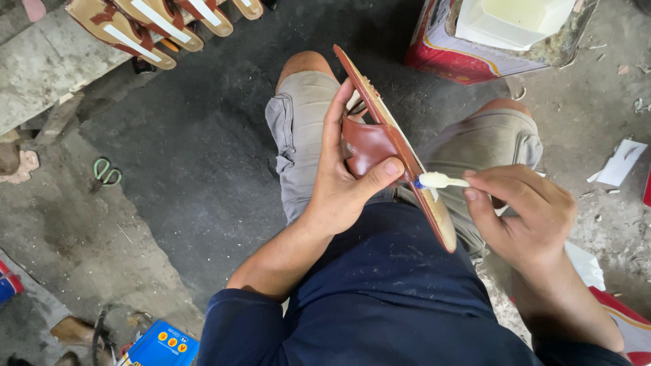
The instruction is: The person sits on the floor and applies glue to the sole of multiple brown sandals using a toothbrush. They repeatedly dip the brush into a container of glue and spread it along the edges of the sandal soles, then place the finished sandals on a nearby ledge.
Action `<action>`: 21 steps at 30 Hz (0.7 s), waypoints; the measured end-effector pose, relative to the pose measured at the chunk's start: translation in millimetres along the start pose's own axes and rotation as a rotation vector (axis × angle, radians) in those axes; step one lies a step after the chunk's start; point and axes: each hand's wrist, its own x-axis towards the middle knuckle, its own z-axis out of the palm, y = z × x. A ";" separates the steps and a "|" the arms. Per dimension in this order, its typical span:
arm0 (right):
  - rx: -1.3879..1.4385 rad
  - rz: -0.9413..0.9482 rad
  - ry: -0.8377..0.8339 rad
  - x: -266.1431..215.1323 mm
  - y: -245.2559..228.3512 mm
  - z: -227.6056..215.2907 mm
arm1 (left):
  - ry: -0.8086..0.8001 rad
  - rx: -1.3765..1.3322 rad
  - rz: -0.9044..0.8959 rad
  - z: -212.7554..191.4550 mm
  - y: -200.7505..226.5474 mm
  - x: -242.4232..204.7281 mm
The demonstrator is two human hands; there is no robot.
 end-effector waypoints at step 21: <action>0.066 -0.100 0.121 -18.0 6.1 13.1 | 0.041 -0.228 -0.414 -14.1 -17.8 30.5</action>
